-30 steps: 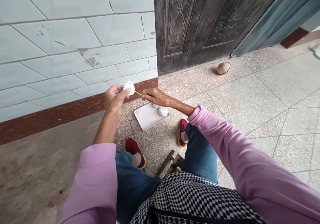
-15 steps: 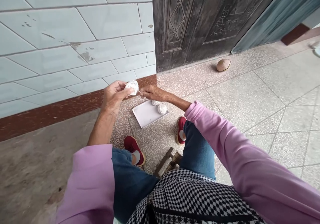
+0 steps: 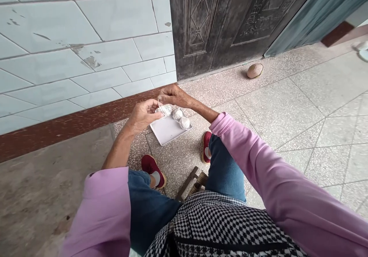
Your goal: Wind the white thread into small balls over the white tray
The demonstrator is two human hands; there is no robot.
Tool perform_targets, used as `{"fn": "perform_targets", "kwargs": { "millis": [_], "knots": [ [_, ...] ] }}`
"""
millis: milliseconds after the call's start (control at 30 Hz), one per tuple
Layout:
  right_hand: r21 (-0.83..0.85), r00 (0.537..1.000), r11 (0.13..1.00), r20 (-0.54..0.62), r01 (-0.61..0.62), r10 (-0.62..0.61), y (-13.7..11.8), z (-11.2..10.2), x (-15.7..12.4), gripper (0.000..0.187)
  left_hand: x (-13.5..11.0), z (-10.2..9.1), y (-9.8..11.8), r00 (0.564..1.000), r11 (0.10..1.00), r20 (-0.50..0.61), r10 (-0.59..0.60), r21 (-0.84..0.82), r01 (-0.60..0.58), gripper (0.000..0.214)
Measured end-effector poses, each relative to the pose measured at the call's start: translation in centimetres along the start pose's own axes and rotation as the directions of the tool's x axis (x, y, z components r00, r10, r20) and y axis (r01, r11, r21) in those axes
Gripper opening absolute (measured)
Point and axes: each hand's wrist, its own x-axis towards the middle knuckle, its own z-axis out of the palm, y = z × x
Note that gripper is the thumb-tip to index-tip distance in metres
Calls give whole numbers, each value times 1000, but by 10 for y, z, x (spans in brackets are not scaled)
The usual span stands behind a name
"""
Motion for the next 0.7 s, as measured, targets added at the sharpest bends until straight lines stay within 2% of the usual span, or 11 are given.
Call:
{"fn": "perform_targets", "kwargs": {
  "millis": [100, 200, 267, 367, 433, 533, 633, 700],
  "knots": [
    [-58, 994, 995, 59, -86, 89, 4, 2, -4, 44, 3, -3, 4, 994, 985, -103, -27, -171, 9, 51],
    [-120, 974, 991, 208, -65, 90, 1, 9, -12, 39, 11, -13, -2, 967, 959, -254, -21, -279, -52, 58],
    [-133, 960, 991, 277, -7, 44, -4, 15, -16, 37, 17, -20, -8, 939, 964, -343, -9, -252, -82, 55],
    [-141, 949, 988, 315, 67, -19, -15, 21, -17, 36, 22, -26, -16, 916, 997, -401, 25, -54, -50, 42],
    [-157, 956, 985, 294, 72, -23, -20, 21, -16, 37, 20, -24, -18, 932, 995, -357, 53, 98, -20, 34],
    [-144, 985, 989, 173, 36, -11, -22, 14, -10, 40, 13, -15, -15, 976, 977, -209, 54, 213, -8, 28],
    [-59, 999, 998, 34, -14, 16, -17, 4, -4, 41, 5, -6, -9, 999, 988, -42, -12, 153, 18, 30],
    [-13, 998, 998, -18, -62, 62, -13, -1, -3, 45, 2, -5, -5, 999, 999, 1, -32, 24, 32, 35]
  ]
}}
